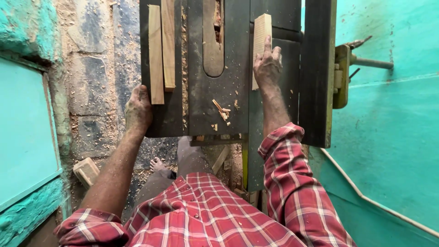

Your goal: The recorder is organizing and stacking several small rectangular wooden blocks on the surface of a stationary woodworking machine.

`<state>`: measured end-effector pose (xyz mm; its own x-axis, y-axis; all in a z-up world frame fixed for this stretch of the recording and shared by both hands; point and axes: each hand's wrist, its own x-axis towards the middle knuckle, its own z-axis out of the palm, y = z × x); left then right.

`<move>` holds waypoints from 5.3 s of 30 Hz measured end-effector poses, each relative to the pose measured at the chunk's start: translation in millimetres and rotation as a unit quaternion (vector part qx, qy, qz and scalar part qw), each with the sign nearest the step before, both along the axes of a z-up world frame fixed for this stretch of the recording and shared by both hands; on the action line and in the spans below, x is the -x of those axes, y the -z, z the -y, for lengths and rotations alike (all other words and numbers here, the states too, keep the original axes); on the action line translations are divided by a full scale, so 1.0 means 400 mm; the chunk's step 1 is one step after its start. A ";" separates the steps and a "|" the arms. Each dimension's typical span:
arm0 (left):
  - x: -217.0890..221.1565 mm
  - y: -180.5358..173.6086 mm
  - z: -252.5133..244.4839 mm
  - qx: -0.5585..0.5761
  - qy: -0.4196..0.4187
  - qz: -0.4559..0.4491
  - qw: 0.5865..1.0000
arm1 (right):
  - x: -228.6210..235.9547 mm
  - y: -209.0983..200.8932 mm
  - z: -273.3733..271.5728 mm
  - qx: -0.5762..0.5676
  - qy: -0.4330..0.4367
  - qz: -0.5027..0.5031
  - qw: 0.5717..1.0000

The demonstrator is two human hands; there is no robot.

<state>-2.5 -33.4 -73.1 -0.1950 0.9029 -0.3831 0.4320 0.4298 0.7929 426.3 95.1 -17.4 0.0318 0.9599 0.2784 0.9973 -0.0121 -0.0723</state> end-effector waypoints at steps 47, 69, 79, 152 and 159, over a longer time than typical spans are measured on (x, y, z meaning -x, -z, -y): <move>-0.001 0.000 -0.001 -0.035 0.002 -0.012 0.999 | -0.138 0.074 -0.416 -0.021 -0.059 0.003 0.998; -0.005 -0.030 -0.007 -0.010 -0.005 0.005 1.000 | -0.133 0.062 -0.514 -0.004 -0.057 0.000 0.998; -0.008 -0.034 -0.011 -0.016 -0.003 -0.004 1.000 | -0.125 0.049 -0.539 -0.031 -0.080 0.003 0.996; -0.007 -0.143 0.218 -0.276 0.015 -0.055 0.960 | 0.069 -0.051 0.322 0.033 0.060 -0.126 0.990; -0.053 -0.042 0.157 -0.252 -0.018 -0.083 0.964 | 0.043 0.011 0.161 -0.017 0.030 -0.055 0.998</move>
<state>18.7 -96.4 -56.2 -0.2512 0.9577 0.1406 0.5622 0.0261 0.8266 409.0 30.8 -21.7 0.1203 0.9453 0.3032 0.9809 -0.0663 -0.1827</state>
